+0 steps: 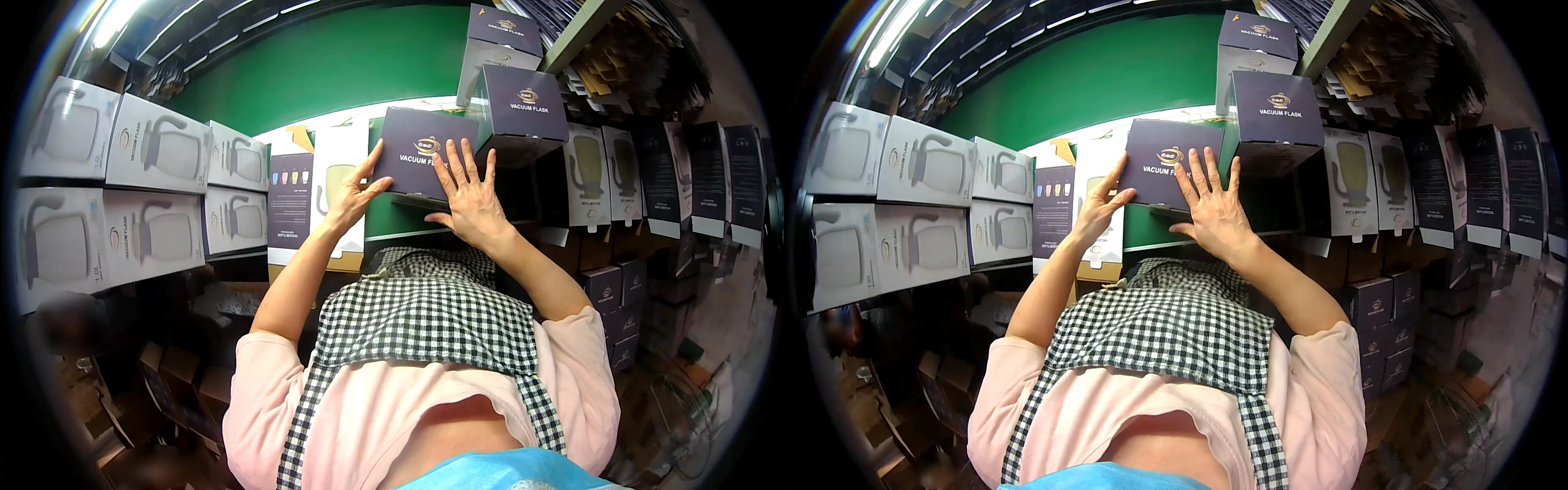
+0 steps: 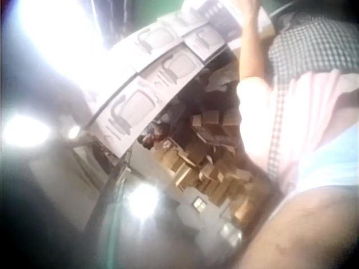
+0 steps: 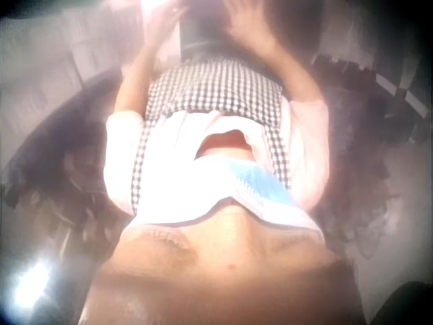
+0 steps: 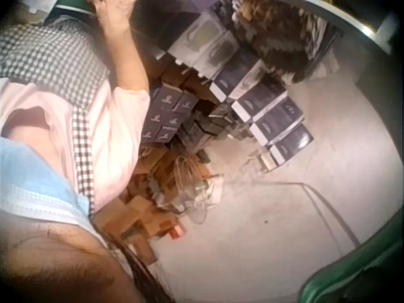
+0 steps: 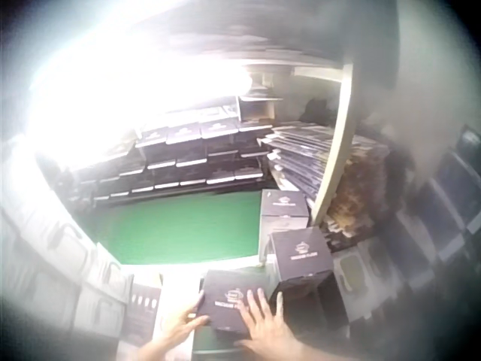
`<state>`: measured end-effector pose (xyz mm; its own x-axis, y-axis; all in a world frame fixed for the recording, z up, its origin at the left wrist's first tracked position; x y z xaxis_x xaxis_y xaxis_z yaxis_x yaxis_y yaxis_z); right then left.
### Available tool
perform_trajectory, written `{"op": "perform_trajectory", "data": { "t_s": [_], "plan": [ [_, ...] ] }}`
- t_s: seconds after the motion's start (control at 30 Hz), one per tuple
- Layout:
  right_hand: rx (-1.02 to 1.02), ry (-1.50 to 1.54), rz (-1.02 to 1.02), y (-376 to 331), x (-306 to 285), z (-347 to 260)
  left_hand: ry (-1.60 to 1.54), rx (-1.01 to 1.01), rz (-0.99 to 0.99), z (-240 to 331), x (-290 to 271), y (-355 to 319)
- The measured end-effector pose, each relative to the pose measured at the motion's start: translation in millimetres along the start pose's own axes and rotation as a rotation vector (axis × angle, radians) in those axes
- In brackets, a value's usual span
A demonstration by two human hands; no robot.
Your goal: The person assembles cardboard boxes, places products wrapped in plastic inside them, and stacks the boxed products into a larger shipping container.
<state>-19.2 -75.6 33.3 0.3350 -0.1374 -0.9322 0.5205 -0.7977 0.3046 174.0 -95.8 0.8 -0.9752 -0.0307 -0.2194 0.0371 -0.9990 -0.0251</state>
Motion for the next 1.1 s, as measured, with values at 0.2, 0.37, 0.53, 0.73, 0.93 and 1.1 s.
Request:
{"op": "perform_trajectory", "data": {
  "t_s": [0.2, 0.37, 0.53, 0.73, 0.93, 1.1],
  "plan": [
    [-0.196, 0.277, 0.572, -13, -26, -31, -0.048, 0.027, 0.113, -9, 2, -9],
    [-0.261, 0.353, 0.727, -28, -14, -30, 0.568, 0.865, 0.118, 92, 20, -33],
    [-0.334, 0.425, 0.700, -36, -15, -35, 0.590, 1.003, -0.141, 79, 46, -25],
    [-0.092, 0.222, 0.695, -16, -13, -36, 0.390, 0.531, 0.185, 57, 10, 33],
    [-0.096, -0.048, 0.561, -13, 4, -37, 0.011, -0.126, -0.017, -19, 29, 74],
    [-0.184, 0.000, 0.597, -16, 0, -43, -0.051, -0.102, -0.032, -15, 26, 73]
  ]
}}
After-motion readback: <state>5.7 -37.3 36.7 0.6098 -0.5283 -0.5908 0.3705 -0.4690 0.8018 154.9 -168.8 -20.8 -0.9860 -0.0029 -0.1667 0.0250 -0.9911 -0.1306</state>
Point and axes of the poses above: each hand's wrist, its own y-axis towards the middle knuckle, its own x-axis out of the palm, z = x × y, the point moved 8 cm from there along y, towards the middle knuckle, and after that the axes turned 12 degrees about z, right-handed, at the moved point
